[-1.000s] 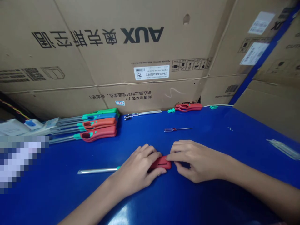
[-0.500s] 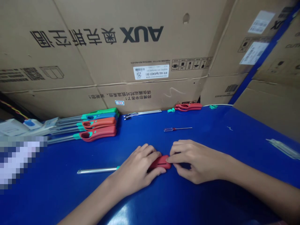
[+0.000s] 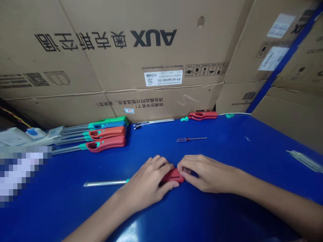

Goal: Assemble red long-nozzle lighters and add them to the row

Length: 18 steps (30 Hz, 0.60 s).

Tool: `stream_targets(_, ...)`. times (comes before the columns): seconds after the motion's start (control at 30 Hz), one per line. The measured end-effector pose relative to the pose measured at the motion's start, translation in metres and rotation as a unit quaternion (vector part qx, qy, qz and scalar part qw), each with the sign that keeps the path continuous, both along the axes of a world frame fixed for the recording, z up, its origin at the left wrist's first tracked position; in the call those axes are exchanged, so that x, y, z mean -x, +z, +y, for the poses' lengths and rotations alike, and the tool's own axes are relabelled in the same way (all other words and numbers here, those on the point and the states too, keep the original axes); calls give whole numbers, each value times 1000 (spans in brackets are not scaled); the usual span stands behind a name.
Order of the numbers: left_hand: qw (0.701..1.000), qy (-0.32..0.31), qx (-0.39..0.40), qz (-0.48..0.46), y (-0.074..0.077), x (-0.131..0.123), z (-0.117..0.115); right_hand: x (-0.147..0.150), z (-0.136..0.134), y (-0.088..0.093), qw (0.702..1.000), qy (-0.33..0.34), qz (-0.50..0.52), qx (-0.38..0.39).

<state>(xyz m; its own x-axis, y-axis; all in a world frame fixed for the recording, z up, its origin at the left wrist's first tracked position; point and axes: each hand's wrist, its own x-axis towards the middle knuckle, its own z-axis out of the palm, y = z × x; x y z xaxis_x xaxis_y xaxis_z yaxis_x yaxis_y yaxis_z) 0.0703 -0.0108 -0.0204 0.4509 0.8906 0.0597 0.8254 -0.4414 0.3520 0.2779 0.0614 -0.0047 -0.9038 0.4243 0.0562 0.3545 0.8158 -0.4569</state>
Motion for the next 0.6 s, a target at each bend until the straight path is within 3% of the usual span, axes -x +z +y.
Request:
stream_targets(0.27, 1000, 4, 7, -3, 0, -2, 0, 0, -2, 3, 999, -33, -12, 35)
stream_targets(0.6, 1000, 9, 2, -7, -1, -4, -4, 6, -5, -9, 997, -16, -28, -75)
